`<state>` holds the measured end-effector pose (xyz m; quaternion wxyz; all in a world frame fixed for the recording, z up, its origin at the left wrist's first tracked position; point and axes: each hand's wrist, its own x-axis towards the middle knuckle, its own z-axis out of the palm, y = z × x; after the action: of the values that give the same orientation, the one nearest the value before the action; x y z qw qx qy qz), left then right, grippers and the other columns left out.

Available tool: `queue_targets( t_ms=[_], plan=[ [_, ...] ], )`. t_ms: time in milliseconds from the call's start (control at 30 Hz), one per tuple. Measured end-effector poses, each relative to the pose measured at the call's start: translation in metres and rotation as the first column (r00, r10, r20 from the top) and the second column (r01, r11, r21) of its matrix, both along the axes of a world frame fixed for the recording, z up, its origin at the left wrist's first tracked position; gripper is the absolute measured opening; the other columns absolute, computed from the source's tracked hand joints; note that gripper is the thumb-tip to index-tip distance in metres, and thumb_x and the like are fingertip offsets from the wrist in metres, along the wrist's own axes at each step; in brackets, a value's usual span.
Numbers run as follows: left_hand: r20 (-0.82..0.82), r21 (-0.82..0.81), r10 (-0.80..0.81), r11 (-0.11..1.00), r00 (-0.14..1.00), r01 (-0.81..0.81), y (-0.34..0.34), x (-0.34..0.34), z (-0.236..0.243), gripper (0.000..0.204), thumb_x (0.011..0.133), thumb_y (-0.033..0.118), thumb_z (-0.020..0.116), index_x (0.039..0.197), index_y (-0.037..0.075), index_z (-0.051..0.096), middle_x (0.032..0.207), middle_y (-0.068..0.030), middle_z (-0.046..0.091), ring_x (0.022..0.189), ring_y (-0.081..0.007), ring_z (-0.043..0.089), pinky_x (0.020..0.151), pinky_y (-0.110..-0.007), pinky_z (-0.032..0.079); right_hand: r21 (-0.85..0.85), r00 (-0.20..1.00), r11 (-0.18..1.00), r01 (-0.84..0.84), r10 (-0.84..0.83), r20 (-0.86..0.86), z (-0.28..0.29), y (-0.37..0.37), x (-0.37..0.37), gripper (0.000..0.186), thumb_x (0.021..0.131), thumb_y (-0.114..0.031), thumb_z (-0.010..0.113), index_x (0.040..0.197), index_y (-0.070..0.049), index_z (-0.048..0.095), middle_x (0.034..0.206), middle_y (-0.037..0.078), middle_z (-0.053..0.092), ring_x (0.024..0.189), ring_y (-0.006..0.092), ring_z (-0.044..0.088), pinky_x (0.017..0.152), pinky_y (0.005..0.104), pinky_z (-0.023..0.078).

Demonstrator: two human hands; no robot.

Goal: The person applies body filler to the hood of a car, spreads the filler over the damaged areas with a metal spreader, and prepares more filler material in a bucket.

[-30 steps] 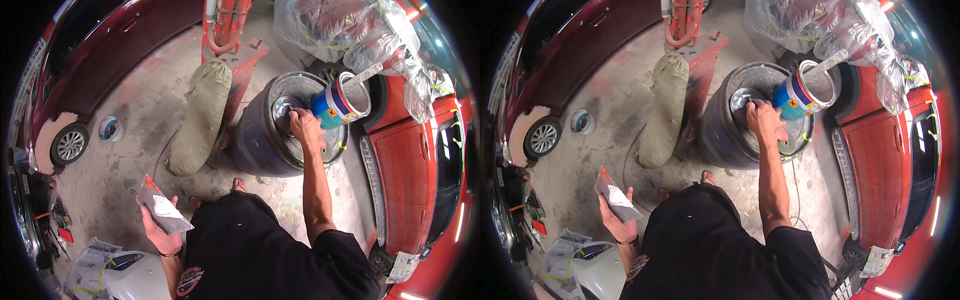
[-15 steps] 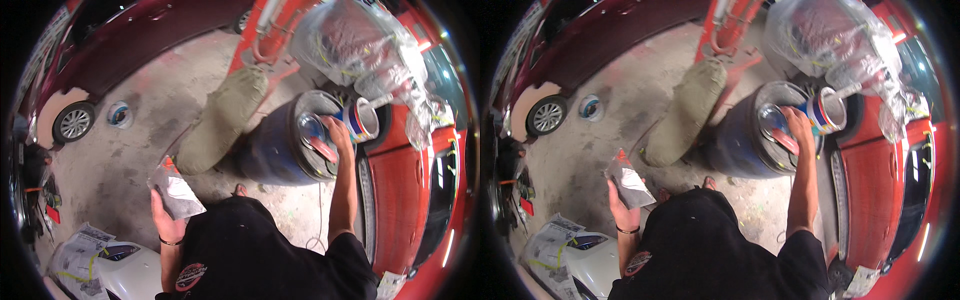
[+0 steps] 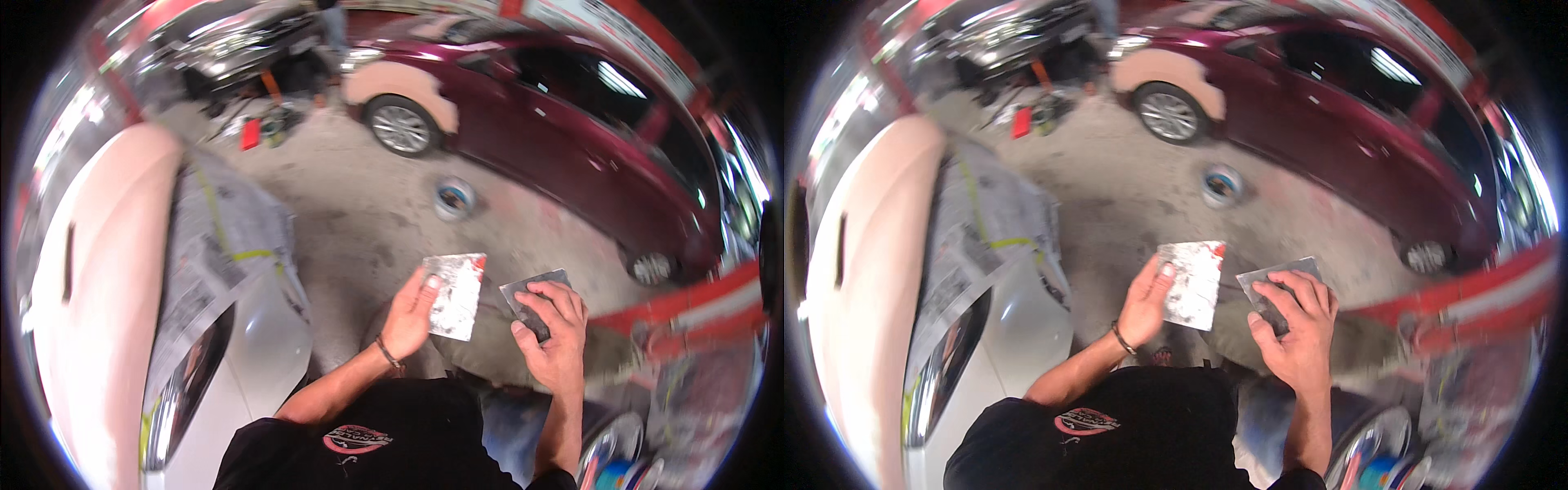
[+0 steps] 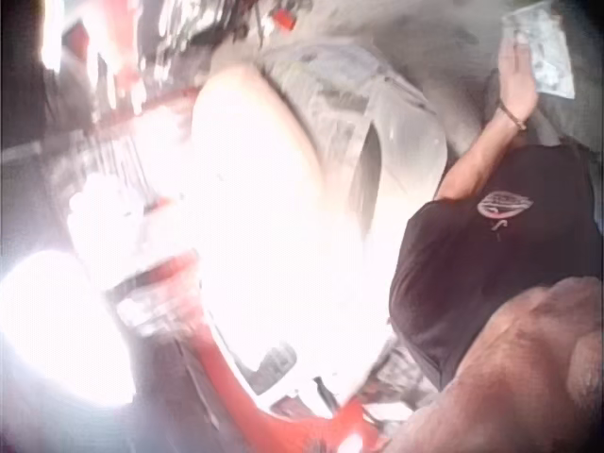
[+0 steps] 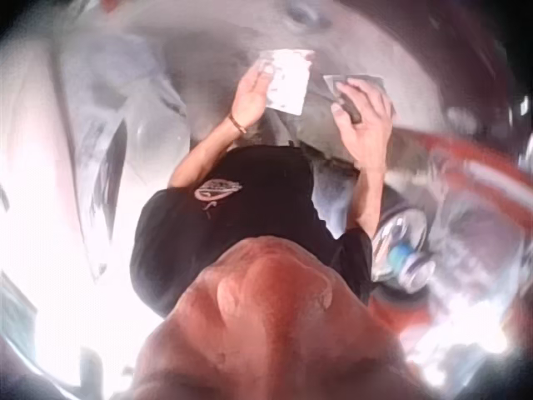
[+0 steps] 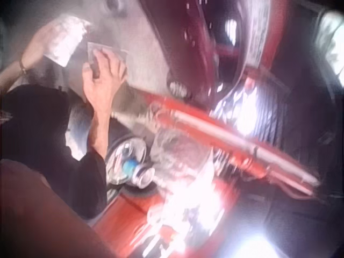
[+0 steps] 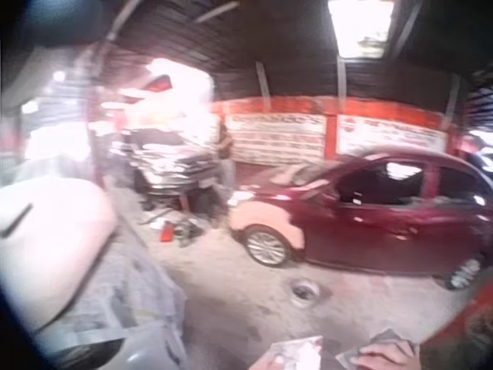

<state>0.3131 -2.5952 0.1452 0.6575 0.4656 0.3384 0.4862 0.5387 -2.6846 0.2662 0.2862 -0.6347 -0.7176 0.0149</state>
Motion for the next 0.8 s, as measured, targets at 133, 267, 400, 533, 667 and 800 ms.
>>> queue_targets(
  t_ms=[133,267,400,533,667,800],
  plan=[
    [-0.335,0.240,0.295,0.945,0.895,-0.221,0.006,-0.031,0.010,0.050,0.115,0.034,0.052,0.145,-0.006,0.054,0.128,-0.0275,0.071,0.122,-0.0334,0.069,0.103,-0.040,0.052,0.048,0.953,0.955,-0.294,0.289,0.090,0.018,0.078,-0.048,0.037,0.079,-0.024,0.079,0.115,-0.016,0.078,0.126,0.005,0.069,0.129,0.0331,0.058,0.112,0.0531,0.036],
    [-0.326,0.325,0.454,0.877,0.829,-0.353,0.014,-0.058,0.022,0.038,0.114,0.025,0.054,0.140,-0.002,0.056,0.110,-0.0278,0.070,0.096,-0.0303,0.071,0.089,-0.039,0.055,0.035,0.824,0.825,-0.563,0.558,0.102,0.014,0.139,-0.089,0.038,0.076,-0.026,0.079,0.113,-0.015,0.078,0.122,0.004,0.070,0.127,0.0325,0.059,0.111,0.0515,0.037],
    [-0.320,0.263,0.519,0.852,0.793,-0.452,0.031,-0.090,0.032,0.033,0.114,0.021,0.052,0.141,0.001,0.056,0.106,-0.0231,0.071,0.089,-0.0231,0.066,0.085,-0.037,0.054,-0.009,0.746,0.746,-0.666,0.666,-0.019,0.004,0.187,-0.129,0.037,0.073,-0.024,0.080,0.110,-0.015,0.078,0.118,0.003,0.070,0.123,0.0295,0.061,0.109,0.0491,0.038],
    [-0.351,0.277,0.605,0.796,0.714,-0.538,0.067,-0.099,0.039,0.033,0.114,0.019,0.052,0.141,0.001,0.056,0.110,-0.0221,0.074,0.100,-0.0244,0.073,0.089,-0.037,0.055,-0.021,0.657,0.659,-0.752,0.748,-0.091,-0.007,0.234,-0.147,0.036,0.073,-0.026,0.083,0.108,-0.016,0.078,0.116,0.002,0.070,0.120,0.0266,0.063,0.105,0.0459,0.040],
    [-0.372,0.324,0.640,0.768,0.673,-0.552,0.135,-0.084,0.039,0.037,0.112,0.023,0.057,0.141,-0.001,0.056,0.109,-0.0224,0.075,0.101,-0.0266,0.076,0.087,-0.039,0.057,-0.063,0.649,0.646,-0.760,0.751,-0.124,-0.023,0.285,-0.131,0.035,0.075,-0.028,0.084,0.108,-0.016,0.079,0.117,0.001,0.070,0.121,0.0265,0.062,0.103,0.0454,0.041],
    [-0.479,0.216,0.525,0.847,0.704,-0.485,0.216,-0.049,0.033,0.043,0.109,0.024,0.064,0.142,-0.003,0.056,0.103,-0.0212,0.074,0.094,-0.0202,0.075,0.082,-0.036,0.057,-0.141,0.718,0.705,-0.695,0.671,-0.184,-0.034,0.346,-0.091,0.035,0.076,-0.028,0.084,0.109,-0.016,0.079,0.118,0.002,0.070,0.122,0.0269,0.061,0.103,0.0454,0.041]
  ],
)
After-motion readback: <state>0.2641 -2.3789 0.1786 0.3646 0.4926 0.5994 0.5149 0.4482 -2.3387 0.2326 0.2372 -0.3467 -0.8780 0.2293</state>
